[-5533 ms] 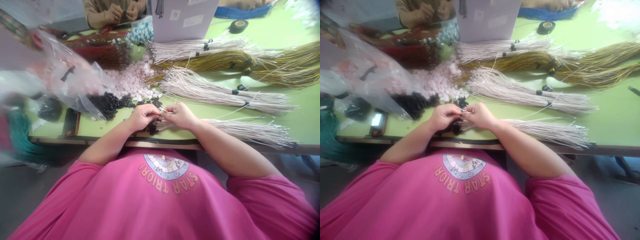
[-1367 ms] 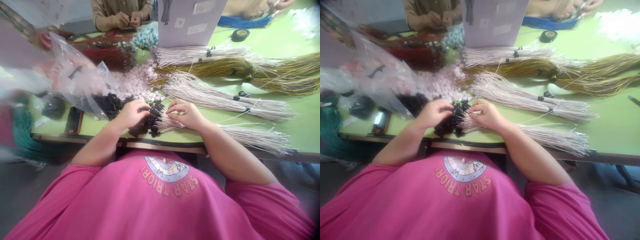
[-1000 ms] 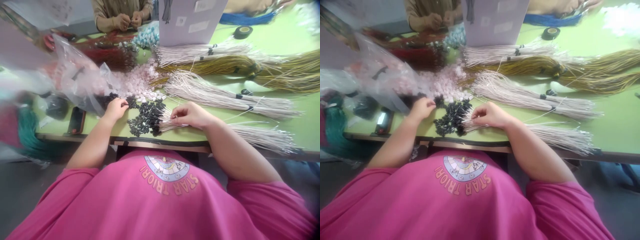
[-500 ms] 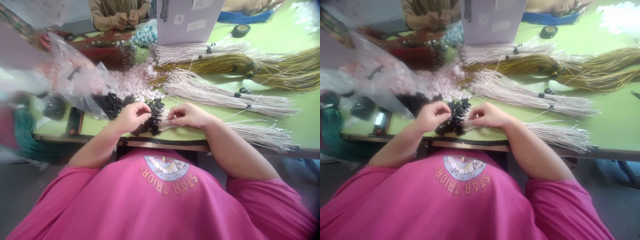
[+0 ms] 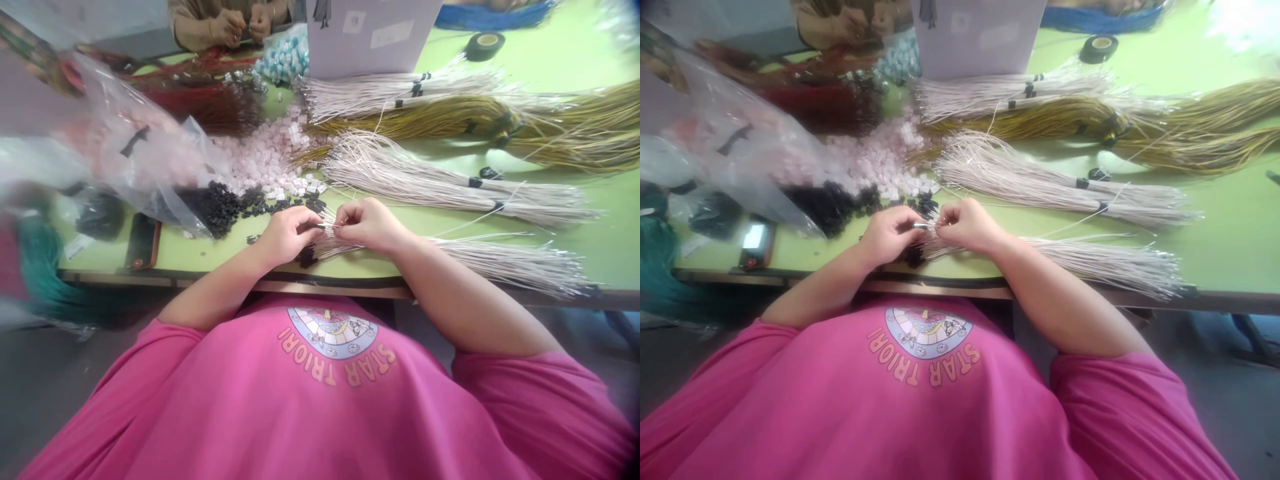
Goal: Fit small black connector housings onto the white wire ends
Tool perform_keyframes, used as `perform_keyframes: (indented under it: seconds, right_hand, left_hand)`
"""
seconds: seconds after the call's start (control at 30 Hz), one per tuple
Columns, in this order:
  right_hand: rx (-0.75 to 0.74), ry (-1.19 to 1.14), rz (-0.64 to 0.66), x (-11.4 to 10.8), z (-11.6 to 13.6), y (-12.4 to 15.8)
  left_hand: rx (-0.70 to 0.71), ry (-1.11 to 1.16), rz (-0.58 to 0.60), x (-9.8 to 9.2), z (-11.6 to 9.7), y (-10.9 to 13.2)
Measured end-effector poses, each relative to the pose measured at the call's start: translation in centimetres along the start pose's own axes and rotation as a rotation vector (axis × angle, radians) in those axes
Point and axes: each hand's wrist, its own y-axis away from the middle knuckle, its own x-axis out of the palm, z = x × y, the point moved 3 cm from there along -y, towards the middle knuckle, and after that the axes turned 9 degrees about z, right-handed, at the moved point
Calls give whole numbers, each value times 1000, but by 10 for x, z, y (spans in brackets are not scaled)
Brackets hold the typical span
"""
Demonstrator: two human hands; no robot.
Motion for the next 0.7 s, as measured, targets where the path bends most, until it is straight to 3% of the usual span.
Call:
perform_keyframes:
  seconds: [0.33, 0.7]
  right_hand:
    - [-18, 158, -101, 1, 3, -1]
    - [-51, 179, -125, 5, 2, 0]
  left_hand:
    - [-52, 49, -12, 2, 1, 0]
    - [19, 67, 19, 6, 2, -3]
